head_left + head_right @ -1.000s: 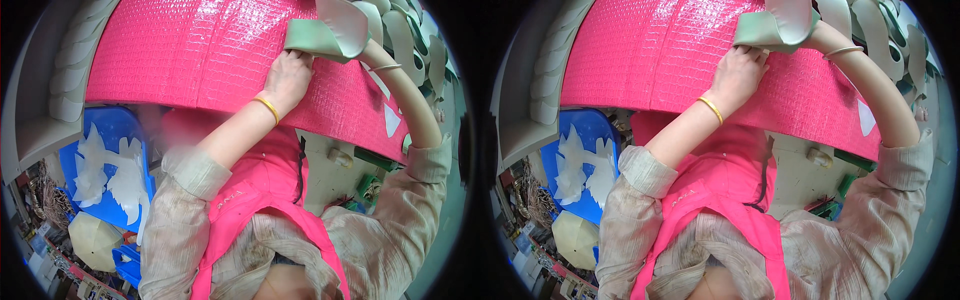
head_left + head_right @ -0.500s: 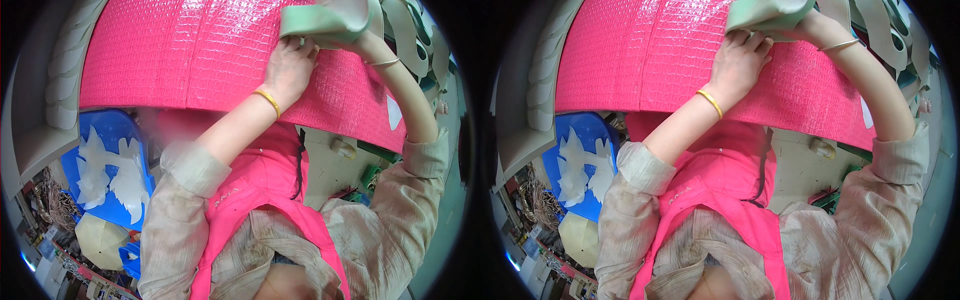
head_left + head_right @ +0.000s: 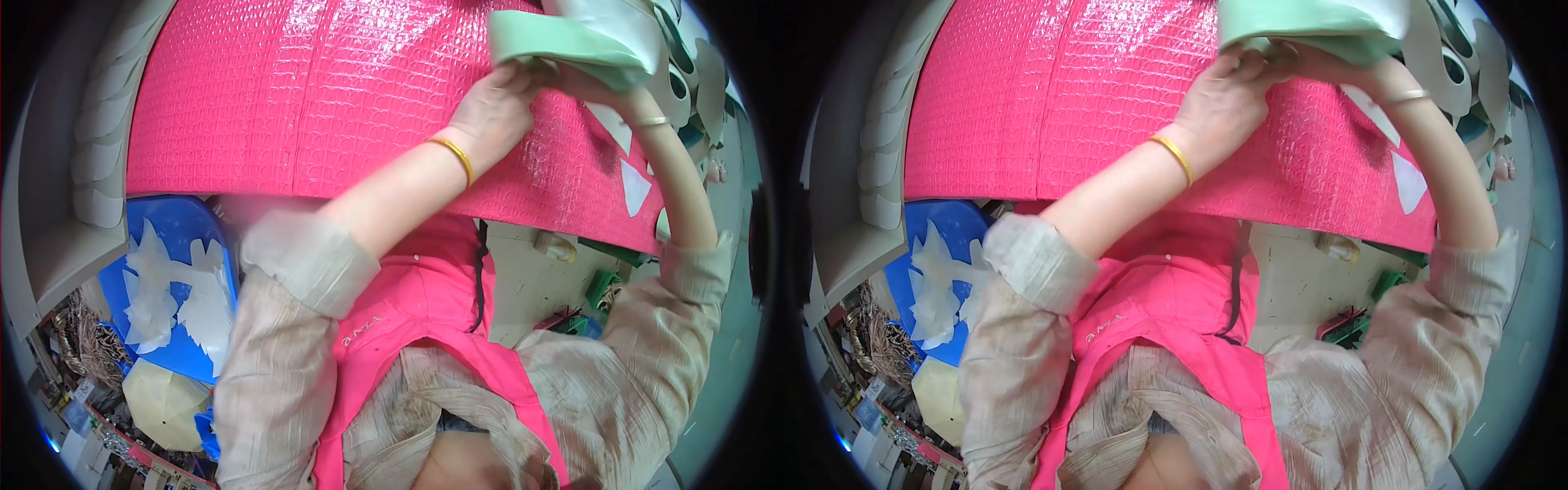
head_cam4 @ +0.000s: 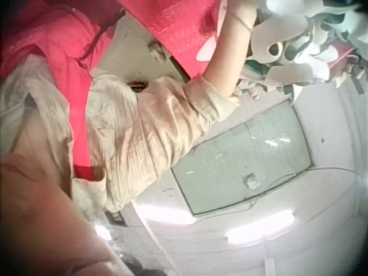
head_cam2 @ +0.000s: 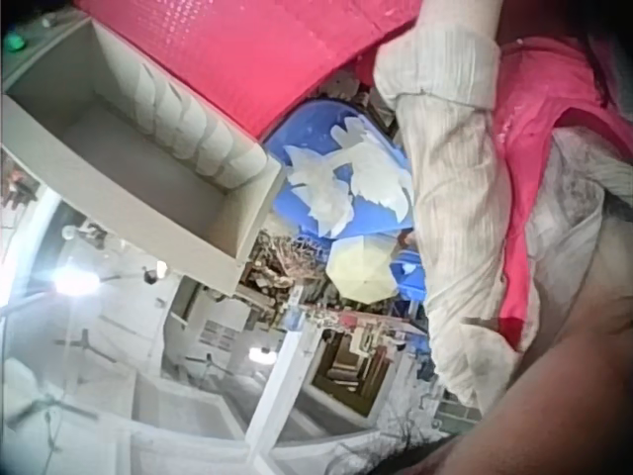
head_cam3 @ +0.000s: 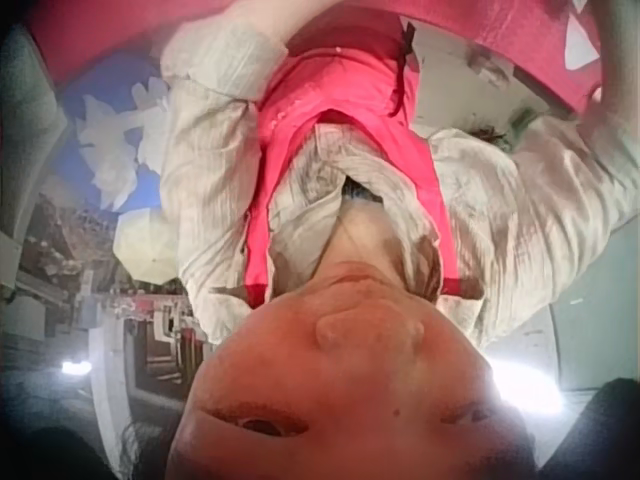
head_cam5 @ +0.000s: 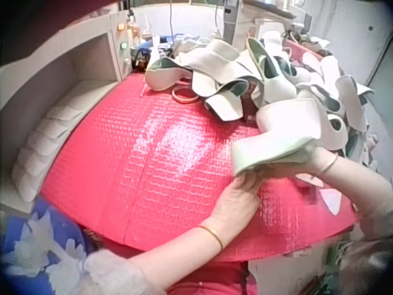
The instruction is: The person assembles shoe components by hand, inserting white foam insoles into white and green shoe uppers on a pink textured work surface. They repeatedly pick up uppers, insert the insoles, and press the edges to secure them, handling items one at a time.
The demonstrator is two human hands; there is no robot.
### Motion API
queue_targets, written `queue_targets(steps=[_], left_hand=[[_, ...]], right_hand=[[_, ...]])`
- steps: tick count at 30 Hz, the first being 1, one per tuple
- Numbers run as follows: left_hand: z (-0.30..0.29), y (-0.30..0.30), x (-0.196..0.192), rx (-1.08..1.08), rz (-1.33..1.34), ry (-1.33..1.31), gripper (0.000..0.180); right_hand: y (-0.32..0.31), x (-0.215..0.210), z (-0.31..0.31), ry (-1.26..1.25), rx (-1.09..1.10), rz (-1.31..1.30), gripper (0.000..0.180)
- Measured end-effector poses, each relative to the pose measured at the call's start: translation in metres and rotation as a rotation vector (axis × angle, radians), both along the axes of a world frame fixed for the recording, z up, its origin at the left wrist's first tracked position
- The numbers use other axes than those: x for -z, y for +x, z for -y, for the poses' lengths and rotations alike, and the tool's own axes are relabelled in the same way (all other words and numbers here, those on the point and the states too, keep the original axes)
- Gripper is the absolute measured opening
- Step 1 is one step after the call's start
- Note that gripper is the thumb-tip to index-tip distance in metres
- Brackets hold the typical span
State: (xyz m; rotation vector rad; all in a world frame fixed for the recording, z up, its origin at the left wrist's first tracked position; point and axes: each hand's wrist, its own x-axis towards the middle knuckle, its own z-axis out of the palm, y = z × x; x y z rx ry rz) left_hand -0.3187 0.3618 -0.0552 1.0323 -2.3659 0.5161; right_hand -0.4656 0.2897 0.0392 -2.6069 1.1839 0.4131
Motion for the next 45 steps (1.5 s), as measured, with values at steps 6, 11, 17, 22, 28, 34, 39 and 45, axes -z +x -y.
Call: queue_targets(steps=[6, 11, 17, 22, 28, 34, 39, 45], left_hand=[[0.026, 0.009, -0.035, 0.339, 0.435, 0.042, 0.01], [0.0, 0.072, -0.051, 0.31, 0.524, 0.123, 0.009], [-0.04, 0.094, -0.042, 0.158, 0.49, 0.134, 0.009], [-0.046, 0.101, -0.048, 0.128, 0.396, 0.208, 0.009], [-0.062, 0.107, -0.028, 0.073, 0.263, 0.176, 0.013], [-0.073, 0.114, -0.013, -0.024, 0.016, 0.224, 0.018], [-0.076, 0.1, -0.011, -0.142, -0.122, 0.333, 0.031], [-0.08, 0.091, -0.008, -0.155, -0.222, 0.369, 0.034]], right_hand=[[-0.04, -0.003, 0.014, -0.276, -0.545, -0.186, 0.013], [0.011, -0.004, -0.004, 0.248, -0.022, 0.148, 0.022], [0.045, 0.015, -0.021, 0.285, -0.071, 0.332, 0.036], [0.056, 0.004, -0.015, 0.426, 0.022, 0.222, 0.039], [0.077, 0.05, -0.035, 0.325, 0.187, 0.517, 0.035], [0.085, 0.045, -0.042, 0.07, 0.066, 0.404, 0.021], [0.091, 0.042, -0.037, 0.164, 0.036, 0.528, 0.015], [0.084, 0.033, -0.028, 0.028, -0.304, 0.226, 0.027]])
